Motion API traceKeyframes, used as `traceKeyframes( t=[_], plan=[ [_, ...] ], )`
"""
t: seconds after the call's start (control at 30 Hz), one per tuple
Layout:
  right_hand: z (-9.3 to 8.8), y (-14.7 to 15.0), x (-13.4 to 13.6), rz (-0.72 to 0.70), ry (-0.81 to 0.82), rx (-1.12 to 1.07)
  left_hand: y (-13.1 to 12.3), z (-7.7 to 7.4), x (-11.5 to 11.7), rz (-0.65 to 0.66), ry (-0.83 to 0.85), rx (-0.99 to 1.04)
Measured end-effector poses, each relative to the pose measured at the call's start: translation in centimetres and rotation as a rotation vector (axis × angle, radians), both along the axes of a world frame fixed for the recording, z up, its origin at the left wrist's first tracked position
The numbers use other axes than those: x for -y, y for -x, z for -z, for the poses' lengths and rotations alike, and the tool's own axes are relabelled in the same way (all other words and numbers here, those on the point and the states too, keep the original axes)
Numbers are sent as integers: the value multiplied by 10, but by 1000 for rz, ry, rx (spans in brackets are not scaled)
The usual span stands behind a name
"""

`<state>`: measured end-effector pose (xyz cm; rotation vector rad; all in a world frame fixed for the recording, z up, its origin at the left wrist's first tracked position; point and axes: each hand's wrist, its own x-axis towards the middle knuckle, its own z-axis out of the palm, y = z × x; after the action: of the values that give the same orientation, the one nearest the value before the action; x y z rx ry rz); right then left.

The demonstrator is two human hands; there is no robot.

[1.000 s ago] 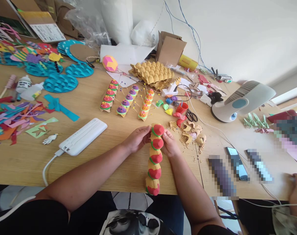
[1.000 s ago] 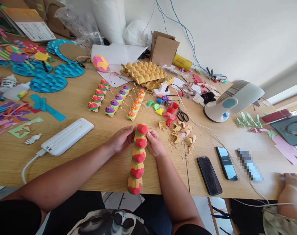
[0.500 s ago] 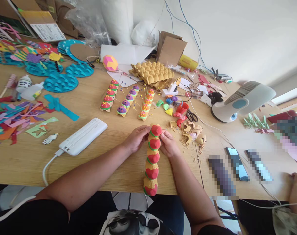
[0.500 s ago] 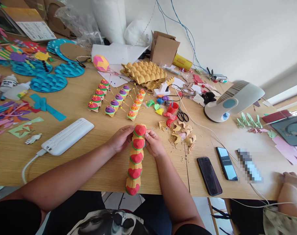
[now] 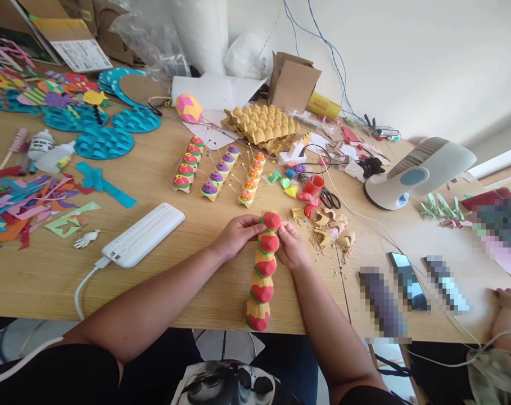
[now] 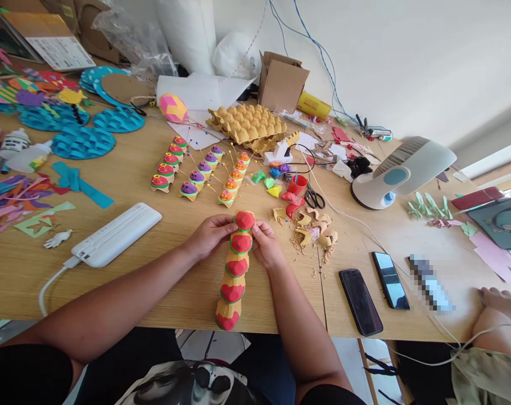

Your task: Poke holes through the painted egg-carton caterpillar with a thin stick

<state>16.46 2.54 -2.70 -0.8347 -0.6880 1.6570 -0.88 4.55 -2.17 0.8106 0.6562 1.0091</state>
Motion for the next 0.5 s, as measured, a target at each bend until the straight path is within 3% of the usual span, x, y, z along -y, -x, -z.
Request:
traceKeyframes(
  t=[0.27,0.5],
  plan=[
    [5,-2,-4,64,-22,44,9,-10,-5,44,-272,-261],
    [-1,-1,-1,51,-33,62,11,-13,-3,-38,-396,-443]
  ],
)
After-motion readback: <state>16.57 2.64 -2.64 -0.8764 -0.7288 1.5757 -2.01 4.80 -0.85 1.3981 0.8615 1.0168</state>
